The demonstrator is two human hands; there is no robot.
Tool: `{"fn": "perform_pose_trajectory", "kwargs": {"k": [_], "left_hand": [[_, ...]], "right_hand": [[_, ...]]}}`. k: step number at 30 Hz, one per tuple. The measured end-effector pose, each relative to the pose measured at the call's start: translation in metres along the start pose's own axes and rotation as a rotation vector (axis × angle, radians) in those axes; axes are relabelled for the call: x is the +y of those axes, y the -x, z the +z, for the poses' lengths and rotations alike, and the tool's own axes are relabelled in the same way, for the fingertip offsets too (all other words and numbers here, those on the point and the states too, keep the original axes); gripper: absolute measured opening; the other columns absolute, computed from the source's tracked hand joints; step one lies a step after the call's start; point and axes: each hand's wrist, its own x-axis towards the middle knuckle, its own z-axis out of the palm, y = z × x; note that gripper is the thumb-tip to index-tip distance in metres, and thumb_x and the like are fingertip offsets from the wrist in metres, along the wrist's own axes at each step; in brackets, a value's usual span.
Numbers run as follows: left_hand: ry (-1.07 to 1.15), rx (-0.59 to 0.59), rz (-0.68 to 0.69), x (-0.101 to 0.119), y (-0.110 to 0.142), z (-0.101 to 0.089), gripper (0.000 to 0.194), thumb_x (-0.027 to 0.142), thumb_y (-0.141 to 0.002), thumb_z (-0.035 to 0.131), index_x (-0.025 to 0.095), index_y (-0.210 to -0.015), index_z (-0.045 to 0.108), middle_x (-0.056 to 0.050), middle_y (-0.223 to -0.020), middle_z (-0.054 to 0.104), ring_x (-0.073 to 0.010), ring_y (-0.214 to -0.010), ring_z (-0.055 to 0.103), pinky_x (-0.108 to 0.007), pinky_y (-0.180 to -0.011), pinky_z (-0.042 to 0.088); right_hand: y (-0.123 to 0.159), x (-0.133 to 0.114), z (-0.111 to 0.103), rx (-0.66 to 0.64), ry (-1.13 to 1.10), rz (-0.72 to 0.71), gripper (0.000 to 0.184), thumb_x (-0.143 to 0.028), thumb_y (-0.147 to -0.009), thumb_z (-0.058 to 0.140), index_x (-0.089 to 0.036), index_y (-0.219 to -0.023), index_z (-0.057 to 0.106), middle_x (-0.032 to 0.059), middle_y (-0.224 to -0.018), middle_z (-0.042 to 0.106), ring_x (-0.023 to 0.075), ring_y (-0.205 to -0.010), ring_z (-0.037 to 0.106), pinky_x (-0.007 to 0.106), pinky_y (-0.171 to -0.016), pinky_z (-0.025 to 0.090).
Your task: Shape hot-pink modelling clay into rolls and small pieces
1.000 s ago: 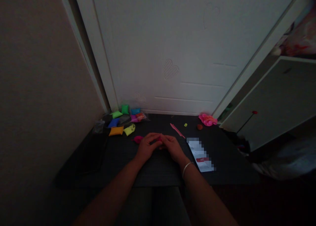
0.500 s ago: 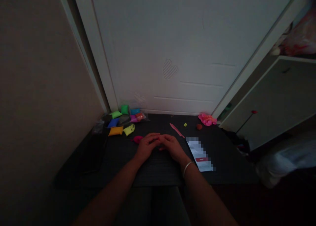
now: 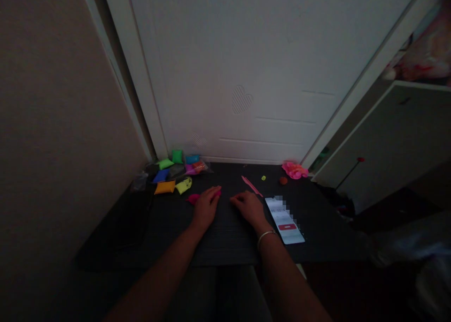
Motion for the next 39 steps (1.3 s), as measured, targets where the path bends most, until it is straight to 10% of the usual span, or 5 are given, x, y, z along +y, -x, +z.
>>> {"fn": "perform_pose_trajectory", "kwargs": {"k": [39], "left_hand": [[-0.280, -0.174, 0.075, -0.004, 0.000, 0.000, 0.025, 0.023, -0.068, 0.061, 0.022, -0.092, 0.065, -0.008, -0.127, 0.045, -0.0306, -0.124, 0.028, -0.048, -0.097, 0.029]], "right_hand": [[-0.045, -0.007, -0.016, -0.495, -0.197, 0.089, 0.042, -0.055, -0.060, 0.061, -0.015, -0.054, 0.057, -0.0009, -0.049, 0.055, 0.0059, -0.040, 0.045, 0.018, -0.038, 0.034]]}}
